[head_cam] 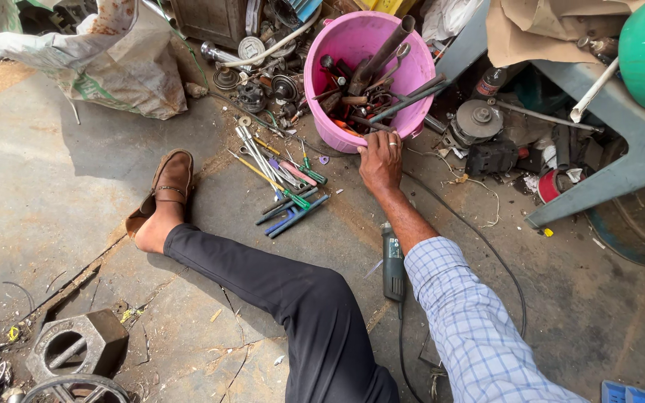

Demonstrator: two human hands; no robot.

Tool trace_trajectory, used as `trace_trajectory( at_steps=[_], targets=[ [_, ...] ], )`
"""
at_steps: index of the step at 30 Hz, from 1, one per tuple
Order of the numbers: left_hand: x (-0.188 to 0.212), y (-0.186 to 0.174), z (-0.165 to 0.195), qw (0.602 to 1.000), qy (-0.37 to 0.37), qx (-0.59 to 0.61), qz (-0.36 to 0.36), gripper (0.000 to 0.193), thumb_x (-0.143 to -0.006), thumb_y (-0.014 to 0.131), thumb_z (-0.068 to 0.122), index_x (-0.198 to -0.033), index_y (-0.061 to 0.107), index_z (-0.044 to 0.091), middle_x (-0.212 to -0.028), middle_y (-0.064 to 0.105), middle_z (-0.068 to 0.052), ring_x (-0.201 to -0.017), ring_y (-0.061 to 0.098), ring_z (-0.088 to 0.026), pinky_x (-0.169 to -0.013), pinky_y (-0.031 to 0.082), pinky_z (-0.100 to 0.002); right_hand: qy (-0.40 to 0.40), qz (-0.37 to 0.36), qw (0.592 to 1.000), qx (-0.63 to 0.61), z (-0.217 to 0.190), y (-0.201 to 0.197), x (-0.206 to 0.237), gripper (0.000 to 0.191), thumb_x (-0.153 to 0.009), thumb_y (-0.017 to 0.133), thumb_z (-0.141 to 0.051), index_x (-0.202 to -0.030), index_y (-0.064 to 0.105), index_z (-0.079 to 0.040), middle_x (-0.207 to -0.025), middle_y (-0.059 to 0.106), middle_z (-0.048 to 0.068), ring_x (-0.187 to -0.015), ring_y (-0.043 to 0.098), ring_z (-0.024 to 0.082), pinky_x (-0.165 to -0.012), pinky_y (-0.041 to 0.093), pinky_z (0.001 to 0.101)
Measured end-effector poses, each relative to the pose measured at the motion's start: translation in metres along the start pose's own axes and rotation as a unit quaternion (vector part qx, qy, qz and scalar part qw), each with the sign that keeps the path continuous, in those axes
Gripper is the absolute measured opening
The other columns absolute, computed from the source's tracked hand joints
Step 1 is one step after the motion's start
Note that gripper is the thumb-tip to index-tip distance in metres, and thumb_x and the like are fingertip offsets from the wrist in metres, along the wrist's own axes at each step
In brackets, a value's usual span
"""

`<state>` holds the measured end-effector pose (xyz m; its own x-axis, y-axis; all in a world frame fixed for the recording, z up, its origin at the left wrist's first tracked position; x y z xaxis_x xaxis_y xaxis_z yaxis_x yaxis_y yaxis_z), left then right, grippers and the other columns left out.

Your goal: The person sits on the ground and sorts through a pile of metal parts and tools. They pick up a metal wheel, wipe it with a cloth, and place it on a metal block. They then reach into a pink bucket to retrieve a wrench.

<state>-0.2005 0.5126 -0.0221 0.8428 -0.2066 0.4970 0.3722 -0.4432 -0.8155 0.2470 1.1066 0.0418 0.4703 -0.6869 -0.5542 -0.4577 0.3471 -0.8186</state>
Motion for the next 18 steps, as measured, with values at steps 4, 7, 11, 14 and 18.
trace_trajectory(
  at_steps=[4,7,11,14,18],
  targets=[
    [0.019,-0.047,0.028,0.984,0.131,-0.116,-0.026,0.065,-0.091,0.063,0.057,-0.148,0.051,0.028,-0.130,0.067,-0.003,-0.120,0.070,-0.021,-0.104,0.061,-0.035,-0.004,-0.001,1.000,-0.012,0.002,-0.008,-0.009,0.023,-0.095,0.071,-0.015,-0.110,0.059,-0.003,-0.109,0.057,0.015,-0.112,0.054,0.036,-0.117,0.035,0.0549],
    [0.065,-0.098,0.076,0.925,0.340,-0.168,-0.031,0.066,-0.090,0.062,0.058,-0.149,0.050,0.029,-0.132,0.067,-0.003,-0.122,0.070,-0.021,-0.105,0.061,-0.035,-0.009,0.034,0.999,-0.022,0.001,-0.017,-0.010,0.022,-0.089,0.069,-0.012,-0.108,0.060,-0.006,-0.108,0.058,0.015,-0.112,0.055,0.036,-0.112,0.034,0.0552],
    [0.153,-0.138,0.144,0.895,0.431,-0.091,0.065,0.054,-0.092,0.060,0.047,-0.141,0.054,0.025,-0.127,0.069,-0.003,-0.113,0.071,-0.027,-0.098,0.060,-0.040,0.000,0.000,0.999,-0.032,0.007,-0.013,0.000,0.015,-0.096,0.067,-0.010,-0.108,0.060,-0.006,-0.106,0.058,0.013,-0.112,0.055,0.035,-0.115,0.037,0.0531],
    [0.204,-0.152,0.202,0.818,0.560,-0.088,0.102,0.055,-0.085,0.067,0.042,-0.134,0.058,0.020,-0.132,0.065,-0.008,-0.121,0.063,-0.034,-0.094,0.050,-0.048,-0.010,0.017,1.000,-0.023,0.017,-0.008,0.000,0.014,-0.094,0.065,-0.009,-0.107,0.061,-0.005,-0.104,0.057,0.014,-0.111,0.056,0.035,-0.116,0.035,0.0546],
    [0.226,-0.155,0.234,0.844,0.526,-0.073,0.073,0.058,-0.088,0.066,0.042,-0.140,0.056,0.021,-0.131,0.065,-0.006,-0.113,0.065,-0.030,-0.099,0.051,-0.044,-0.004,-0.015,1.000,-0.018,0.028,0.005,0.003,0.012,-0.098,0.063,-0.008,-0.109,0.061,-0.004,-0.104,0.057,0.013,-0.111,0.056,0.032,-0.117,0.035,0.0549]
  ],
)
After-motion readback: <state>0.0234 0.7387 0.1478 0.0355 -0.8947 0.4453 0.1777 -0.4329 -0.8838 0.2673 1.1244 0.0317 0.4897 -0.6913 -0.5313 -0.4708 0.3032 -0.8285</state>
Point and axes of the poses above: each hand's wrist, its own x-axis away from the middle knuckle, its own y-axis out of the palm, z = x × y, the point moved 5 cm from there along -x, towards the middle knuckle
